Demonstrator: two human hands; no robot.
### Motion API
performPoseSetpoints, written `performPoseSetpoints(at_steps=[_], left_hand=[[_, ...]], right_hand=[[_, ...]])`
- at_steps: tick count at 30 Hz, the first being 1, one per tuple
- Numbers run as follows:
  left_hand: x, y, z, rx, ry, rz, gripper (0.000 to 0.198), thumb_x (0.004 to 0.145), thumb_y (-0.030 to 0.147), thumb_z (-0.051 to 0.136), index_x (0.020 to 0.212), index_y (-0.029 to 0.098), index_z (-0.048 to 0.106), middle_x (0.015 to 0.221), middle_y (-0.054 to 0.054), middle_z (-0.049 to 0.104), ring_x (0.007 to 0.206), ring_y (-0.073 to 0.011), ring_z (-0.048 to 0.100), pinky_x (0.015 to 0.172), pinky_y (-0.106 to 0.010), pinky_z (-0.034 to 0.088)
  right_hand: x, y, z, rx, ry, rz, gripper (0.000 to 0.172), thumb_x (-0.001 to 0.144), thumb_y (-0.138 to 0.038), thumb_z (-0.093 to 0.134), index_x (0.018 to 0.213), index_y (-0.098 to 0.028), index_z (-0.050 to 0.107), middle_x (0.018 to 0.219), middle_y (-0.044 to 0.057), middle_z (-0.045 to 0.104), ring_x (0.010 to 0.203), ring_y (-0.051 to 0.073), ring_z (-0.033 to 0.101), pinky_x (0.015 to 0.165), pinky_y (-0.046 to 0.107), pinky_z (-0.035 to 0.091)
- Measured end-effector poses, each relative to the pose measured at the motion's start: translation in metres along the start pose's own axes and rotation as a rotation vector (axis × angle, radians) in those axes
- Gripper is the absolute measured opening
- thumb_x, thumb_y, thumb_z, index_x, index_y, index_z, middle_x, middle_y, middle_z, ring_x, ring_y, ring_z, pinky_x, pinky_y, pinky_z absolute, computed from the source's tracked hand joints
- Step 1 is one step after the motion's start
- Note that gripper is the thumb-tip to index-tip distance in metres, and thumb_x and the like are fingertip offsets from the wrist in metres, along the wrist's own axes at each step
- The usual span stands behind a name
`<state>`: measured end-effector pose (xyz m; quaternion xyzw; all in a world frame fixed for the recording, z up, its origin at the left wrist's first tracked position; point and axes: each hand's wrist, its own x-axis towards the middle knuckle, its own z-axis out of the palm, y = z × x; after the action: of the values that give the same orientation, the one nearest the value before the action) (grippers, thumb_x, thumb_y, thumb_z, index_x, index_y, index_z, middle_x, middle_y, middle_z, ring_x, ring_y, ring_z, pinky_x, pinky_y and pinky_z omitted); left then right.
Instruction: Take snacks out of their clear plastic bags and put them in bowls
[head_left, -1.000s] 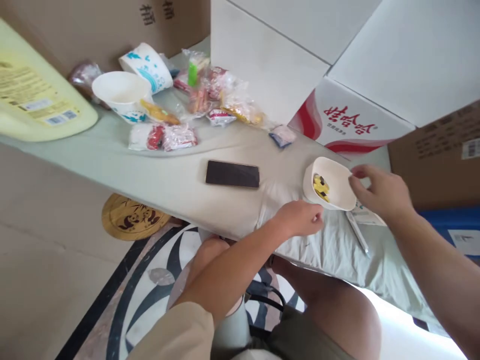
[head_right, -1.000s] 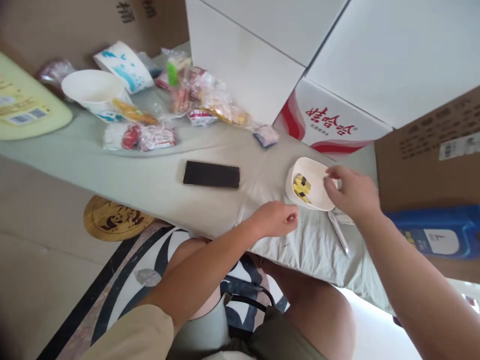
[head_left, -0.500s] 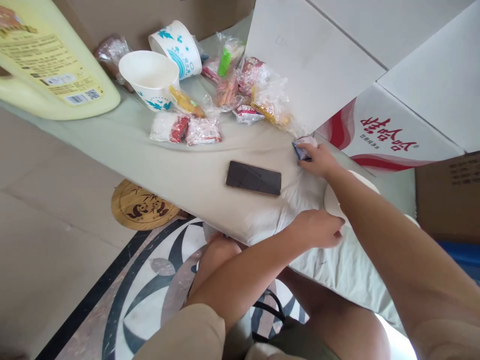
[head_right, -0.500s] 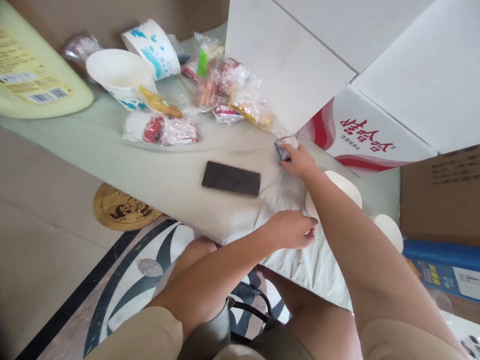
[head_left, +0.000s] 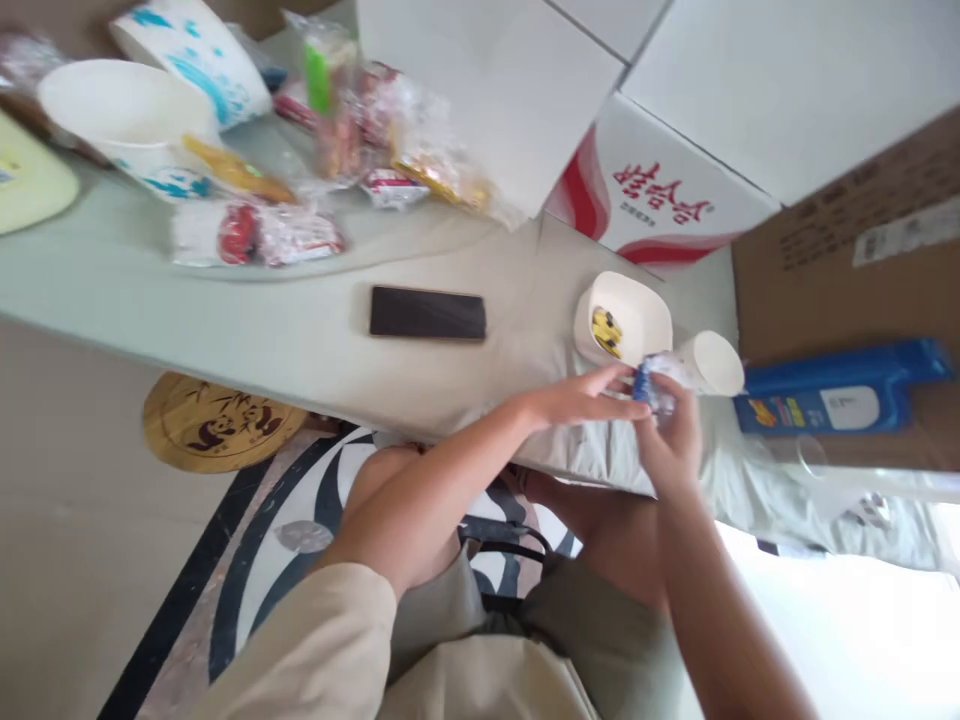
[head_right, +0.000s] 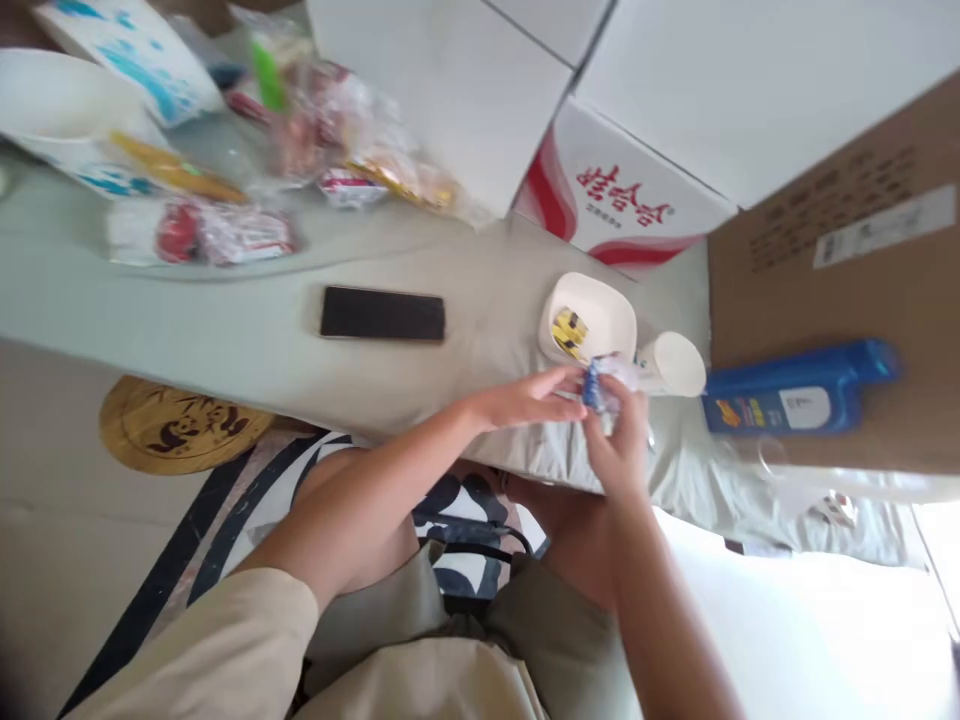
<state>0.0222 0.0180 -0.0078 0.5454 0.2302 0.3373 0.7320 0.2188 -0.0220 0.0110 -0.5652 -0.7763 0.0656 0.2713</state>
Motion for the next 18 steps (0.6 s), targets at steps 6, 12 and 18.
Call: performPoseSetpoints(at_steps=[6, 12, 18], left_hand=[[0.005, -0.017, 0.007, -0.14, 0.231, 0.041, 0.072, 0.067, 0.042, 0.09, 0.129, 0.024, 0.057, 0.121, -0.009, 0.069, 0.108, -0.0226, 0.067, 0.094, -0.035, 0.052], [0.003, -0.01, 0.009, 0.025, 0.324, -0.068, 0.045, 0.071, 0.042, 0.085, 0.104, 0.021, 0.064, 0.093, -0.001, 0.068, 0.082, -0.0148, 0.064, 0.073, -0.026, 0.051], [0.014, -0.015, 0.003, -0.063, 0.454, -0.087, 0.052, 0.069, 0.049, 0.084, 0.109, 0.025, 0.061, 0.095, 0.0, 0.066, 0.076, -0.0147, 0.064, 0.063, -0.026, 0.05]], right_hand=[[-0.021, -0.019, 0.017, 0.217, -0.075, 0.0, 0.047, 0.089, -0.036, 0.061, 0.134, -0.026, 0.064, 0.131, 0.015, 0.058, 0.131, 0.034, 0.057, 0.111, 0.058, 0.048], [-0.027, 0.027, -0.016, 0.202, -0.017, 0.114, 0.028, 0.092, -0.037, 0.05, 0.094, -0.027, 0.076, 0.138, 0.01, 0.062, 0.13, 0.032, 0.06, 0.106, 0.053, 0.05], [-0.023, 0.087, -0.015, -0.276, 0.148, 0.538, 0.046, 0.086, -0.037, 0.051, 0.126, -0.019, 0.066, 0.128, 0.018, 0.065, 0.122, 0.038, 0.058, 0.102, 0.058, 0.046]])
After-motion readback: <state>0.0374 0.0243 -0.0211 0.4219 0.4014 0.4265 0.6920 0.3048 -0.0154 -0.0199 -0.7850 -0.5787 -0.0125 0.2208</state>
